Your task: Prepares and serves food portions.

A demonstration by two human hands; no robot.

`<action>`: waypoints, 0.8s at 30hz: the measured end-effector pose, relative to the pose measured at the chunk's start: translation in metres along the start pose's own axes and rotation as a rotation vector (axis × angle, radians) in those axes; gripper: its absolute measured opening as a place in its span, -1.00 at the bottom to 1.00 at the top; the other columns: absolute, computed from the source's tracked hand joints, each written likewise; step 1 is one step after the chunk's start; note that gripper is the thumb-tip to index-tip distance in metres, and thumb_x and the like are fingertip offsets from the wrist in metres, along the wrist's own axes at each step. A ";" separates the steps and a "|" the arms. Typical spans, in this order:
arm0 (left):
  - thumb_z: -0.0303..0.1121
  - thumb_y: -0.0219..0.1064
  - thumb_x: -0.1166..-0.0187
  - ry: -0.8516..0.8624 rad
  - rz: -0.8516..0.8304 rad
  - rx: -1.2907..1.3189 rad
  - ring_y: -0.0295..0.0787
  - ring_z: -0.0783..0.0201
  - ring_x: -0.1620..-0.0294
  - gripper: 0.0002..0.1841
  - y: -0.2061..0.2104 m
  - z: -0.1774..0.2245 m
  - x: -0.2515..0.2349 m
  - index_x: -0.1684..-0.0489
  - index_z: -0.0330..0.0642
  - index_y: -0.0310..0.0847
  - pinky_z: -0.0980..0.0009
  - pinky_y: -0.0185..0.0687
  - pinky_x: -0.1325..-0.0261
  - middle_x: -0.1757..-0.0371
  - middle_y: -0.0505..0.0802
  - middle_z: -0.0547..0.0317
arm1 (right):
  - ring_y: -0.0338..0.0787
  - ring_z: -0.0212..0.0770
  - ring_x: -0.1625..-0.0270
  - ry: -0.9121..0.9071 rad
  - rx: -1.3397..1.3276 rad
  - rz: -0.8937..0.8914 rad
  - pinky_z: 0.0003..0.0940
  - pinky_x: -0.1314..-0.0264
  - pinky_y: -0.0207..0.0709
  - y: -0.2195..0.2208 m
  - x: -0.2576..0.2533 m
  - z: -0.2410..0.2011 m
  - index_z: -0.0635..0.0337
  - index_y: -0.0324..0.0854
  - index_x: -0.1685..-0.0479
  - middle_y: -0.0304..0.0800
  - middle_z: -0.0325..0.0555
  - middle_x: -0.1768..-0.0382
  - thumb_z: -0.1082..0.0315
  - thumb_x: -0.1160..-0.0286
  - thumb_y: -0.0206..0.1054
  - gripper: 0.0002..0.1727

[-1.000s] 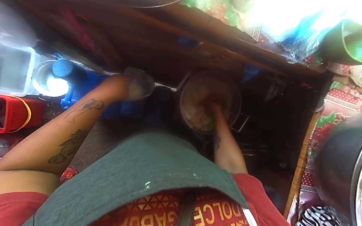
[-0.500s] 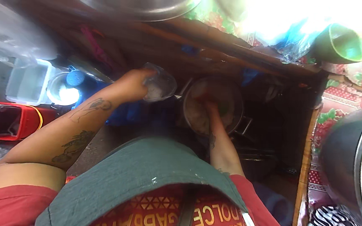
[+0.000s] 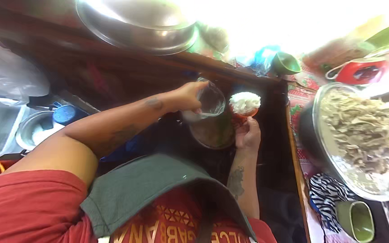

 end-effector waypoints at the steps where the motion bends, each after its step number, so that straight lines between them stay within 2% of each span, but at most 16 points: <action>1: -0.81 0.38 -0.32 0.012 -0.017 -0.022 0.86 0.20 0.20 0.03 0.007 0.003 -0.006 -0.92 -0.14 -0.08 0.29 0.84 0.16 -0.65 0.50 -0.15 | 0.88 -0.12 0.14 -0.054 -0.001 -0.008 -0.09 -0.10 0.80 0.010 0.008 -0.017 0.15 0.60 0.17 0.83 -0.09 0.25 0.33 -0.65 0.10 -0.82; 2: -0.80 0.42 -0.28 0.035 -0.026 -0.035 0.86 0.15 0.08 0.06 0.012 0.007 -0.011 -0.92 -0.16 -0.08 0.24 0.84 0.09 -0.68 0.47 -0.16 | 0.88 -0.17 0.16 -0.108 0.045 -0.023 -0.12 -0.08 0.80 0.020 0.016 -0.030 0.10 0.61 0.23 0.84 -0.14 0.27 0.33 -0.62 0.14 -0.84; 3: -0.79 0.47 -0.24 0.064 -0.034 -0.037 0.84 0.07 -0.12 0.08 0.016 0.010 -0.015 -0.91 -0.18 -0.06 0.17 0.83 -0.04 -0.69 0.46 -0.18 | 0.87 -0.23 0.18 -0.173 0.129 -0.036 -0.18 -0.05 0.80 0.029 0.022 -0.040 0.07 0.64 0.31 0.84 -0.20 0.30 0.32 -0.57 0.21 -0.85; 5: -0.77 0.54 -0.17 0.139 -0.054 -0.001 0.66 -0.06 -0.47 0.10 0.021 0.019 -0.021 -0.89 -0.22 -0.02 0.02 0.70 -0.37 -0.69 0.47 -0.22 | 0.78 -0.44 0.20 -0.362 0.463 -0.060 -0.42 0.05 0.72 0.046 0.031 -0.054 0.05 0.63 0.48 0.81 -0.32 0.27 0.30 -0.50 0.34 -0.82; 6: -0.77 0.54 -0.16 0.176 -0.064 0.014 0.64 -0.06 -0.49 0.09 0.021 0.024 -0.021 -0.87 -0.23 0.00 0.00 0.69 -0.38 -0.66 0.49 -0.24 | 0.76 -0.41 0.13 -0.472 0.700 -0.081 -0.42 0.01 0.68 0.057 0.036 -0.057 0.12 0.65 0.50 0.79 -0.24 0.21 0.30 -0.48 0.38 -0.80; 8: -0.78 0.52 -0.18 0.242 -0.071 0.009 0.75 -0.05 -0.34 0.04 0.020 0.035 -0.020 -0.83 -0.24 0.05 0.03 0.81 -0.20 -0.55 0.57 -0.26 | 0.78 0.11 -0.21 -0.601 1.160 -0.181 0.05 -0.28 0.64 0.082 0.047 -0.056 0.31 0.77 0.36 0.80 0.20 -0.07 0.30 -0.41 0.46 -0.79; 9: -0.77 0.52 -0.18 0.283 -0.068 -0.026 0.76 -0.04 -0.31 0.03 0.019 0.038 -0.019 -0.82 -0.28 0.05 0.05 0.78 -0.23 -0.49 0.62 -0.28 | 0.71 0.31 -0.34 -0.613 1.343 -0.237 0.23 -0.38 0.58 0.095 0.051 -0.052 0.34 0.80 0.26 0.74 0.35 -0.22 0.29 -0.40 0.51 -0.77; 11: -0.75 0.52 -0.18 0.358 -0.060 -0.161 0.65 -0.09 -0.46 0.03 0.017 0.038 -0.019 -0.82 -0.39 0.02 0.04 0.58 -0.49 -0.51 0.63 -0.32 | 0.61 0.48 -0.41 -0.661 1.573 -0.293 0.36 -0.36 0.55 0.113 0.055 -0.040 0.34 0.81 0.16 0.64 0.48 -0.33 0.31 -0.33 0.54 -0.75; 13: -0.76 0.51 -0.19 0.379 -0.048 -0.221 0.59 -0.12 -0.54 0.00 0.016 0.028 -0.021 -0.80 -0.41 0.05 0.03 0.48 -0.58 -0.53 0.62 -0.32 | 0.58 0.54 -0.44 -0.746 1.694 -0.307 0.38 -0.33 0.55 0.123 0.060 -0.033 0.32 0.80 0.16 0.60 0.55 -0.35 0.35 -0.31 0.51 -0.78; 16: -0.77 0.49 -0.22 0.320 -0.056 -0.208 0.55 -0.14 -0.58 0.03 0.011 0.014 -0.026 -0.85 -0.36 -0.02 0.01 0.46 -0.61 -0.59 0.55 -0.33 | 0.62 0.47 -0.39 -0.698 1.686 -0.360 0.35 -0.29 0.57 0.122 0.053 -0.027 0.30 0.81 0.21 0.63 0.48 -0.31 0.32 -0.33 0.53 -0.79; 19: -0.72 0.51 -0.26 0.261 -0.063 -0.177 0.54 -0.15 -0.57 0.04 0.005 0.002 -0.027 -0.87 -0.34 -0.06 -0.02 0.48 -0.56 -0.61 0.55 -0.32 | 0.76 0.26 -0.24 -0.615 1.446 -0.339 0.23 -0.22 0.64 0.105 0.043 -0.042 0.26 0.77 0.39 0.77 0.28 -0.14 0.23 -0.35 0.49 -0.76; 20: -0.76 0.50 -0.23 0.228 -0.068 -0.154 0.56 -0.14 -0.55 0.08 0.004 -0.004 -0.027 -0.89 -0.30 -0.11 -0.03 0.54 -0.49 -0.60 0.55 -0.28 | 0.80 0.12 -0.15 -0.582 1.317 -0.307 0.13 -0.15 0.67 0.095 0.040 -0.050 0.25 0.76 0.42 0.81 0.18 -0.04 0.21 -0.36 0.46 -0.75; 22: -0.79 0.48 -0.19 0.200 -0.066 -0.131 0.46 -0.11 -0.66 0.11 0.002 -0.013 -0.026 -0.90 -0.25 -0.10 -0.07 0.50 -0.54 -0.72 0.44 -0.21 | 0.77 -0.29 0.13 -0.475 0.986 -0.187 -0.26 0.05 0.66 0.069 0.031 -0.062 0.17 0.70 0.52 0.81 -0.15 0.23 0.27 -0.38 0.44 -0.79; 23: -0.79 0.48 -0.18 0.194 -0.061 -0.131 0.44 -0.11 -0.67 0.11 0.001 -0.016 -0.026 -0.90 -0.25 -0.09 -0.08 0.50 -0.54 -0.73 0.43 -0.20 | 0.71 -0.46 0.30 -0.406 0.833 -0.110 -0.43 0.17 0.64 0.056 0.026 -0.062 0.12 0.64 0.56 0.74 -0.31 0.40 0.34 -0.42 0.44 -0.79; 24: -0.79 0.48 -0.16 0.194 -0.052 -0.132 0.45 -0.11 -0.67 0.11 0.001 -0.019 -0.026 -0.90 -0.25 -0.09 -0.07 0.51 -0.53 -0.73 0.44 -0.20 | 0.61 -0.52 0.44 -0.334 0.733 -0.023 -0.50 0.27 0.57 0.044 0.020 -0.059 0.09 0.56 0.61 0.63 -0.39 0.55 0.40 -0.45 0.41 -0.74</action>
Point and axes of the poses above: each hand's wrist, its own x-axis away from the middle knuckle, its own y-axis out of the palm, z = x × y, the point moved 5 cm from there along -x, towards the middle knuckle
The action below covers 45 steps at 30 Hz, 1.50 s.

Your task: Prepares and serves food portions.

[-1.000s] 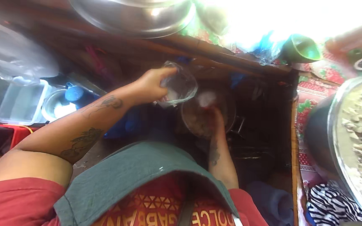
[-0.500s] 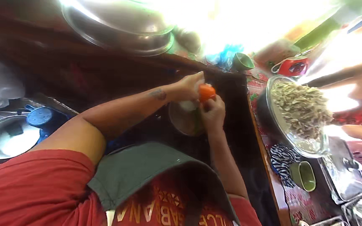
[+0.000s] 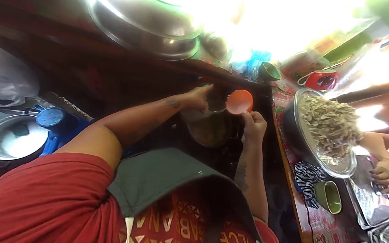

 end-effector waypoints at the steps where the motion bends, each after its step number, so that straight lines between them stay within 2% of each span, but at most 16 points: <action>1: -0.79 0.48 -0.15 -0.002 0.007 -0.006 0.46 -0.10 -0.66 0.12 0.000 -0.003 -0.001 -0.90 -0.27 -0.09 -0.05 0.53 -0.53 -0.73 0.44 -0.20 | 0.54 -0.50 0.52 0.098 -0.008 0.048 -0.51 0.34 0.52 -0.002 -0.004 0.014 0.11 0.50 0.61 0.53 -0.37 0.62 0.42 -0.49 0.39 -0.71; 3: -0.80 0.47 -0.19 -0.024 0.013 -0.004 0.45 -0.06 -0.68 0.11 -0.001 -0.002 0.001 -0.91 -0.26 -0.11 0.00 0.53 -0.54 -0.77 0.39 -0.17 | 0.62 -0.22 0.34 0.284 0.177 -0.013 -0.28 0.18 0.57 0.004 -0.009 0.050 0.32 0.56 0.30 0.61 -0.03 0.41 0.41 -0.50 0.44 -0.82; 5: -0.80 0.46 -0.21 -0.026 0.021 -0.008 0.52 -0.06 -0.62 0.11 0.002 -0.002 0.001 -0.92 -0.23 -0.12 0.01 0.65 -0.41 -0.80 0.35 -0.13 | 0.69 0.20 -0.37 0.397 0.326 -0.281 0.14 -0.43 0.57 0.023 -0.012 0.098 0.41 0.41 -0.50 0.64 0.39 -0.34 0.41 -0.35 0.59 -0.31; 8: -0.82 0.45 -0.18 0.016 0.037 0.043 0.59 -0.06 -0.54 0.14 0.005 -0.002 -0.003 -0.93 -0.21 -0.15 0.01 0.68 -0.33 -0.83 0.29 -0.12 | 0.54 0.02 -0.60 0.379 0.094 -0.500 -0.03 -0.61 0.49 0.058 -0.014 0.119 0.23 0.09 -0.81 0.43 0.23 -0.63 0.38 -0.25 0.67 0.06; 10: -0.83 0.43 -0.21 0.035 0.046 0.115 0.72 0.00 -0.34 0.13 0.005 -0.003 -0.002 -0.93 -0.21 -0.17 0.09 0.74 -0.18 -0.84 0.27 -0.12 | 0.81 -0.26 -0.08 0.389 -0.201 -0.458 -0.27 -0.09 0.76 0.072 -0.018 0.101 0.18 0.43 -0.57 0.77 -0.04 -0.21 0.38 -0.51 0.49 -0.39; 13: -0.82 0.40 -0.23 0.004 0.116 0.318 0.84 0.14 -0.03 0.12 0.000 -0.010 0.009 -0.94 -0.16 -0.17 0.23 0.84 0.05 -0.82 0.29 -0.10 | 0.67 -0.52 0.41 0.208 -0.228 -0.319 -0.54 0.32 0.61 0.073 -0.039 0.049 0.27 0.73 0.12 0.79 -0.29 0.34 0.36 -0.64 0.37 -0.87; 20: -0.65 0.48 -0.35 0.013 0.190 0.194 0.83 0.08 -0.14 -0.16 -0.029 -0.022 0.044 -0.78 -0.22 0.28 0.17 0.79 -0.08 -0.59 0.60 -0.17 | 0.74 -0.27 -0.15 -0.530 0.117 -0.404 -0.40 -0.25 0.62 0.067 -0.052 -0.080 0.34 0.81 0.24 0.80 0.04 -0.01 0.33 -0.57 0.42 -0.80; 22: -0.43 0.50 -0.45 0.193 0.264 -0.090 0.82 0.02 -0.24 -0.37 -0.040 -0.010 0.042 -0.59 -0.31 0.51 0.07 0.69 -0.32 -0.47 0.72 -0.21 | 0.74 -0.30 -0.11 -0.558 0.175 -0.350 -0.41 -0.21 0.63 0.055 -0.055 -0.096 0.36 0.80 0.22 0.79 0.03 -0.01 0.34 -0.59 0.40 -0.78; 26: -0.34 0.44 -0.58 0.488 0.457 -0.211 0.86 0.19 0.05 -0.82 -0.051 0.032 0.052 0.08 -0.25 0.87 0.18 0.72 -0.17 0.09 0.92 0.02 | 0.73 -0.52 0.48 -0.304 -0.015 -0.270 -0.53 0.39 0.71 0.031 -0.047 -0.096 0.12 0.61 0.04 0.80 -0.39 0.32 0.32 -0.77 0.22 -0.90; 29: -0.35 0.45 -0.58 0.687 0.496 -0.089 0.81 0.45 0.22 -0.84 -0.058 0.080 0.065 0.25 -0.25 0.87 0.48 0.74 0.04 0.23 0.91 0.15 | 0.88 -0.34 0.30 -0.189 -0.457 -0.321 -0.36 0.22 0.81 0.020 -0.031 -0.098 -0.11 0.63 -0.04 0.92 -0.32 0.18 0.16 -0.82 0.12 -0.82; 32: -0.44 0.47 -0.52 0.777 0.410 0.027 0.76 0.55 0.32 -0.90 -0.057 0.116 0.072 0.26 -0.29 0.84 0.63 0.72 0.19 0.29 0.86 0.18 | 0.86 -0.35 0.07 -0.275 -0.575 -0.550 -0.33 0.02 0.82 0.028 -0.009 -0.114 -0.28 0.32 -0.54 0.83 -0.37 -0.07 -0.09 -0.31 0.62 -0.22; 34: -0.49 0.45 -0.49 0.838 0.317 -0.058 0.76 0.51 0.30 -0.93 -0.049 0.135 0.079 0.27 -0.28 0.85 0.59 0.71 0.16 0.29 0.86 0.17 | 0.76 -0.40 -0.24 -0.332 -0.321 -0.622 -0.37 -0.29 0.74 0.042 0.001 -0.130 0.01 0.04 -0.78 0.66 -0.27 -0.35 0.11 -0.23 0.68 0.09; 37: -0.48 0.49 -0.42 0.921 0.292 -0.123 0.77 0.50 0.23 -0.86 -0.044 0.140 0.094 0.13 -0.25 0.87 0.59 0.72 0.17 0.19 0.87 0.15 | 0.80 -0.60 0.08 -0.326 -0.232 -0.579 -0.56 -0.04 0.73 0.057 0.012 -0.149 0.16 0.78 -0.01 0.89 -0.40 0.14 0.48 -0.26 0.54 -0.70; 39: -0.31 0.57 -0.38 0.893 0.275 0.038 0.65 0.49 0.18 -0.47 -0.059 0.125 0.100 -0.34 -0.36 0.66 0.64 0.60 0.26 -0.10 0.76 0.05 | 0.80 -0.60 0.25 -0.263 -0.297 -0.628 -0.58 0.10 0.75 0.060 0.019 -0.160 0.13 0.83 0.26 0.89 -0.42 0.34 0.53 -0.27 0.54 -0.87; 41: 0.02 0.67 -0.17 0.678 0.046 0.130 0.71 0.45 -0.20 0.05 -0.065 0.097 0.099 -0.76 -0.17 0.23 0.48 0.74 -0.10 -0.46 0.67 0.21 | 0.81 -0.55 0.25 -0.279 -0.337 -0.668 -0.55 0.11 0.76 0.064 0.024 -0.171 0.13 0.83 0.31 0.88 -0.38 0.32 0.53 -0.16 0.60 -0.84; 45: -0.28 0.70 -0.07 0.367 -0.408 0.306 0.74 0.74 0.04 -0.45 -0.023 0.066 0.103 -0.14 -0.03 0.68 0.64 0.71 -0.08 0.09 0.85 0.58 | 0.76 -0.55 0.28 -0.310 -0.302 -0.767 -0.60 0.17 0.71 0.079 0.024 -0.196 0.22 0.80 0.32 0.83 -0.32 0.35 0.54 -0.19 0.60 -0.87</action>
Point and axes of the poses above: each hand's wrist, its own x-axis away from the middle knuckle, its own y-axis out of the palm, z = x × y, the point moved 5 cm from there along -x, towards the middle knuckle
